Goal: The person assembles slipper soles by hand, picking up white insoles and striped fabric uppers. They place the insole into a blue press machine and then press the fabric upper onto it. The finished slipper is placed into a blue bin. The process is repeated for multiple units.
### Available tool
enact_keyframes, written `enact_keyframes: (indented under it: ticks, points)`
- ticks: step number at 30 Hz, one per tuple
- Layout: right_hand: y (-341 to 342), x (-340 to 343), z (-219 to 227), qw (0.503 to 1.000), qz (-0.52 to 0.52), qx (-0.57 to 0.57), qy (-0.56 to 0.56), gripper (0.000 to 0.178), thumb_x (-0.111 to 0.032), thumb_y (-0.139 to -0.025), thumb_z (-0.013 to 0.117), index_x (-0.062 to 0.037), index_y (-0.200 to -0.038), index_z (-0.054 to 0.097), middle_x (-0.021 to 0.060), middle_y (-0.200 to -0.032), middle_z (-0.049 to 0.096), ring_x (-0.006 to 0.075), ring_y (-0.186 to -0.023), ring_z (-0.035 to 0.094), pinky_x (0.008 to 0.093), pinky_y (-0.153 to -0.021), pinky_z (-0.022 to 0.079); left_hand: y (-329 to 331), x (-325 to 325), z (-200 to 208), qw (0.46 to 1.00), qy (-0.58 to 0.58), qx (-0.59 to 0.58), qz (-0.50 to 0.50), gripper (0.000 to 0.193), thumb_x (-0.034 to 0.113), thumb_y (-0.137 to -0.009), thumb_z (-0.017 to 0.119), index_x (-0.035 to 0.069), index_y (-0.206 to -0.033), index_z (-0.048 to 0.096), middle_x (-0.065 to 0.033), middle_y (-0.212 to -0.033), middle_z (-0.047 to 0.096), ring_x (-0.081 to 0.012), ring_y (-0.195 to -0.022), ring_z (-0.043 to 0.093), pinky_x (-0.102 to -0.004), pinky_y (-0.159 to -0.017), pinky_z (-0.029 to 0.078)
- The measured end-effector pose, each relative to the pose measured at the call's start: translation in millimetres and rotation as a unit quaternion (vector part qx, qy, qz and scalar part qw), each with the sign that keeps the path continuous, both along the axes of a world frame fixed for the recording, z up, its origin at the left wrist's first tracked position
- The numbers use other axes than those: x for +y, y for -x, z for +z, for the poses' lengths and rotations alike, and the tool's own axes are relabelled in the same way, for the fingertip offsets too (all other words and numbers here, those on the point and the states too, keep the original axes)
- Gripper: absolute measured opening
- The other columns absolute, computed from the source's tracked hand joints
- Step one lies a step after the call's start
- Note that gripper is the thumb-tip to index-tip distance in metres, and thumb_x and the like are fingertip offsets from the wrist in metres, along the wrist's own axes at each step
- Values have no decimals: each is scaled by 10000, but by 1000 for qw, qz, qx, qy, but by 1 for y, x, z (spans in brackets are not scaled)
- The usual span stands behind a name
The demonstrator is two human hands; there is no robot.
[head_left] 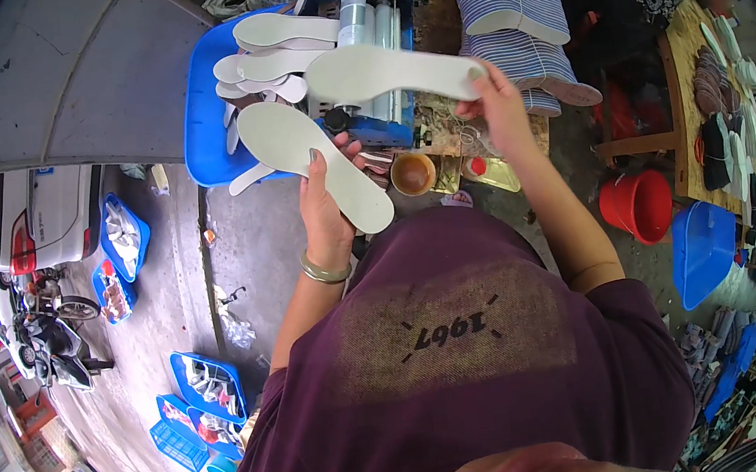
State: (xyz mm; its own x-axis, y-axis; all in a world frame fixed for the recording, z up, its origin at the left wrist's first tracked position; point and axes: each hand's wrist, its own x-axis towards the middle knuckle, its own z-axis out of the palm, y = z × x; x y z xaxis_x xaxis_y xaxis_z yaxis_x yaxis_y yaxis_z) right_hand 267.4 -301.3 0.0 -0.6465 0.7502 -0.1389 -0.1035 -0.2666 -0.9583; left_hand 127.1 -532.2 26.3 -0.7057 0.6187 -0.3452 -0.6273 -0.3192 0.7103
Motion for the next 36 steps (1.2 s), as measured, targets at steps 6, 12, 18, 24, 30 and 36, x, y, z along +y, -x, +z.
enact_keyframes:
  ticks: [6, 12, 18, 24, 30, 36]
  points:
    - [-12, 84, -40, 988, -55, -132, -55, 296, -205, -961, 490, -68, -1215, 558, 57, -814, 655, 97, -574, 600, 212, -483, 441, -1, -8, 6, 999, 38, 4, -7, 414, 349, -990, 425, -32, -1089, 550, -128, -950, 631, -181, -845, 616, -288, -770, 508]
    - [0, 107, -53, 980, -75, -168, -71, 292, -219, -958, 489, -30, -1167, 566, 78, -727, 642, 102, -516, 584, 218, -436, 431, -1, -12, 5, 999, 44, -4, 14, 410, 358, -989, 423, -25, -1065, 547, -121, -937, 626, -184, -848, 617, -299, -779, 511]
    - [24, 124, -71, 977, -51, -186, -92, 275, -212, -960, 479, -53, -1159, 583, 66, -749, 652, 92, -530, 573, 216, -452, 427, -2, -12, 10, 999, 32, -15, 13, 526, 467, -984, 348, -19, -1073, 531, -121, -954, 617, -183, -851, 616, -308, -763, 535]
    - [51, 119, -69, 979, -20, -184, -82, 313, -219, -970, 454, -25, -1200, 538, 96, -784, 660, 122, -496, 583, 237, -440, 446, -6, -7, 29, 999, 37, 15, 15, 627, 520, -968, 206, -9, -1064, 528, -132, -939, 612, -189, -836, 610, -365, -622, 589]
    - [76, 100, -80, 982, 17, -179, -51, 356, -209, -972, 436, -47, -1289, 450, 117, -879, 668, 125, -560, 625, 239, -466, 474, -7, -10, 26, 998, 67, 11, 5, 607, 494, -972, 188, -3, -1053, 528, -135, -938, 609, -203, -812, 613, -361, -635, 583]
    - [90, 89, -70, 934, 112, -290, -180, 531, -257, -943, 501, -80, -1414, 328, 83, -979, 659, 135, -676, 634, 260, -551, 491, -9, -9, 20, 999, 6, 12, -33, 602, 493, -996, 227, -20, -1133, 510, -140, -960, 612, -228, -859, 614, -376, -745, 545]
